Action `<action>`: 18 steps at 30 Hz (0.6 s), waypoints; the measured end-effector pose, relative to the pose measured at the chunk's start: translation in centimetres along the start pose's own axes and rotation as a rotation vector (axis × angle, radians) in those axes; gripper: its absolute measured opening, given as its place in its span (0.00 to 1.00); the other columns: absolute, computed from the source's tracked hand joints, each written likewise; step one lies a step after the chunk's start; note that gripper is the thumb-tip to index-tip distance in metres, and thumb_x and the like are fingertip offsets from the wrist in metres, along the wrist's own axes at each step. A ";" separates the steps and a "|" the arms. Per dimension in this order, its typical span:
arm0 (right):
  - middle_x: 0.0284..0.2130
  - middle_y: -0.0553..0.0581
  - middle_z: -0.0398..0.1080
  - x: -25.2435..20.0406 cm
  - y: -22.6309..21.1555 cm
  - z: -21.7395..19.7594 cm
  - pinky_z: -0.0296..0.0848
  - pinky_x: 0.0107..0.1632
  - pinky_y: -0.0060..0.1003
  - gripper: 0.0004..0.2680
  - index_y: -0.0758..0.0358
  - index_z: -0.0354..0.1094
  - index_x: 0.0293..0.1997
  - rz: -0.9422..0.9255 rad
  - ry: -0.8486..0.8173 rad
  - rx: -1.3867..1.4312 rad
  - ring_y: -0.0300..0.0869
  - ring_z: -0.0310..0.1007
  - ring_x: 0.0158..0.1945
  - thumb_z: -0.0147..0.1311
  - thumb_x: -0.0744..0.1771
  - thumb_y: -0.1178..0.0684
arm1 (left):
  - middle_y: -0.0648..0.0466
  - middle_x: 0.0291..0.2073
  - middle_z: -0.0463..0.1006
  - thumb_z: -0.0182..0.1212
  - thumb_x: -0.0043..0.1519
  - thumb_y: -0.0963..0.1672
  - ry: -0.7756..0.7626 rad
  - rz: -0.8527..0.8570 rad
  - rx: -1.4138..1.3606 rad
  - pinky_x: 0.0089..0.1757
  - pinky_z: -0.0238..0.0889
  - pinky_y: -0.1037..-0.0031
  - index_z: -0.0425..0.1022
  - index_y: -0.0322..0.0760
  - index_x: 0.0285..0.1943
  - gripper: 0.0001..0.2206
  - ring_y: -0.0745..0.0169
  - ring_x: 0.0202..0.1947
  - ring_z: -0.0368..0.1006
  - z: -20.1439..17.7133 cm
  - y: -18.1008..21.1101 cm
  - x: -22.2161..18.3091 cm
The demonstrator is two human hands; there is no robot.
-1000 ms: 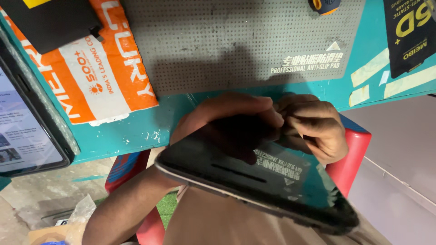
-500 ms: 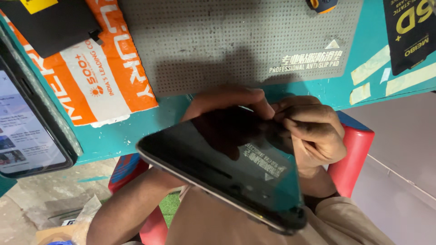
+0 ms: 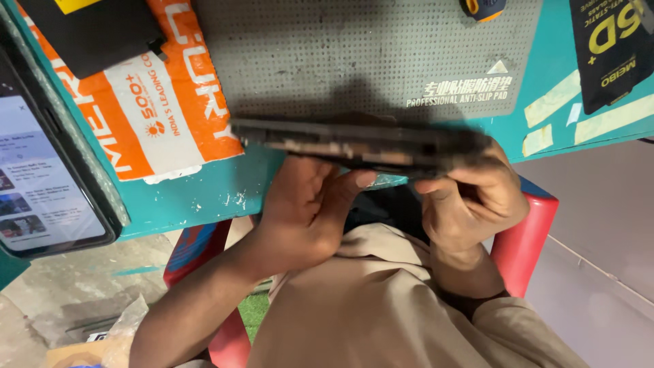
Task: The person reassembles a smartphone by aligning the internal components and closing the casing. They then use a metal prying tool to separate the screen from the frame and handle a screen protector package.
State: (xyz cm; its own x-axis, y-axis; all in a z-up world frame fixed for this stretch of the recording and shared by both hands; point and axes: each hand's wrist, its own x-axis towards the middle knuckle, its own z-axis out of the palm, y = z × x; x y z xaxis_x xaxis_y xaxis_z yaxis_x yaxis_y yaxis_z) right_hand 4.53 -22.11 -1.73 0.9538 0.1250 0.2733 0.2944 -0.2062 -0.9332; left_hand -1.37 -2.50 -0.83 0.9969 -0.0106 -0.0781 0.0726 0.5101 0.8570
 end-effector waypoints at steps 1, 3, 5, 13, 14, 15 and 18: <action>0.36 0.59 0.75 -0.2 0.1 -0.2 0.68 0.41 0.29 0.11 0.68 0.71 0.43 0.025 0.016 0.002 0.39 0.72 0.35 0.71 0.65 0.55 | 0.46 0.63 0.69 0.51 0.77 0.33 0.014 -0.003 -0.001 0.68 0.60 0.71 0.56 0.31 0.69 0.15 0.62 0.67 0.66 0.1 -0.3 -0.1; 0.39 0.59 0.75 -0.5 0.4 -0.2 0.69 0.44 0.28 0.11 0.69 0.72 0.47 0.041 -0.002 0.094 0.38 0.72 0.39 0.71 0.67 0.55 | 0.48 0.64 0.68 0.52 0.77 0.33 0.022 -0.001 -0.049 0.68 0.59 0.73 0.54 0.31 0.70 0.16 0.64 0.67 0.63 0.1 -0.6 -0.3; 0.41 0.60 0.75 -0.6 0.4 -0.3 0.70 0.45 0.26 0.11 0.71 0.72 0.48 0.064 -0.019 0.131 0.37 0.72 0.40 0.71 0.69 0.55 | 0.48 0.65 0.67 0.52 0.77 0.34 0.020 -0.025 -0.070 0.69 0.57 0.73 0.51 0.31 0.72 0.18 0.65 0.68 0.62 0.0 -0.4 -0.5; 0.39 0.59 0.75 0.0 -0.5 0.0 0.67 0.42 0.22 0.10 0.74 0.72 0.49 0.118 -0.049 0.153 0.35 0.70 0.37 0.68 0.70 0.57 | 0.47 0.67 0.65 0.54 0.76 0.35 0.004 -0.045 -0.098 0.71 0.55 0.70 0.47 0.30 0.75 0.22 0.62 0.71 0.61 0.0 0.5 0.1; 0.40 0.60 0.76 0.1 -0.6 0.0 0.68 0.43 0.22 0.10 0.74 0.72 0.49 0.126 -0.053 0.156 0.35 0.71 0.38 0.68 0.70 0.57 | 0.47 0.67 0.65 0.54 0.77 0.36 0.001 -0.037 -0.096 0.72 0.56 0.70 0.48 0.30 0.75 0.22 0.62 0.70 0.61 -0.1 0.5 0.1; 0.41 0.60 0.76 0.2 -0.7 0.0 0.68 0.43 0.23 0.10 0.74 0.72 0.49 0.131 -0.055 0.160 0.35 0.71 0.38 0.68 0.70 0.57 | 0.47 0.67 0.65 0.54 0.77 0.36 0.001 -0.038 -0.093 0.72 0.56 0.70 0.48 0.30 0.75 0.22 0.62 0.70 0.61 -0.1 0.6 0.1; 0.41 0.61 0.77 0.3 -0.7 0.1 0.69 0.44 0.23 0.10 0.75 0.72 0.49 0.142 -0.061 0.169 0.35 0.72 0.39 0.68 0.70 0.57 | 0.46 0.66 0.66 0.54 0.77 0.36 0.005 -0.053 -0.082 0.71 0.57 0.69 0.48 0.30 0.74 0.21 0.61 0.70 0.62 -0.1 0.6 0.0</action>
State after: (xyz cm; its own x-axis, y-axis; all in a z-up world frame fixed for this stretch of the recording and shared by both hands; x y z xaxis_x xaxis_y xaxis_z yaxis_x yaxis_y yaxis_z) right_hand 4.62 -21.84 -0.98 0.9780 0.1662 0.1263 0.1381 -0.0614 -0.9885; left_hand -1.29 -2.16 -0.37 0.9915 -0.0349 -0.1252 0.1222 0.5779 0.8069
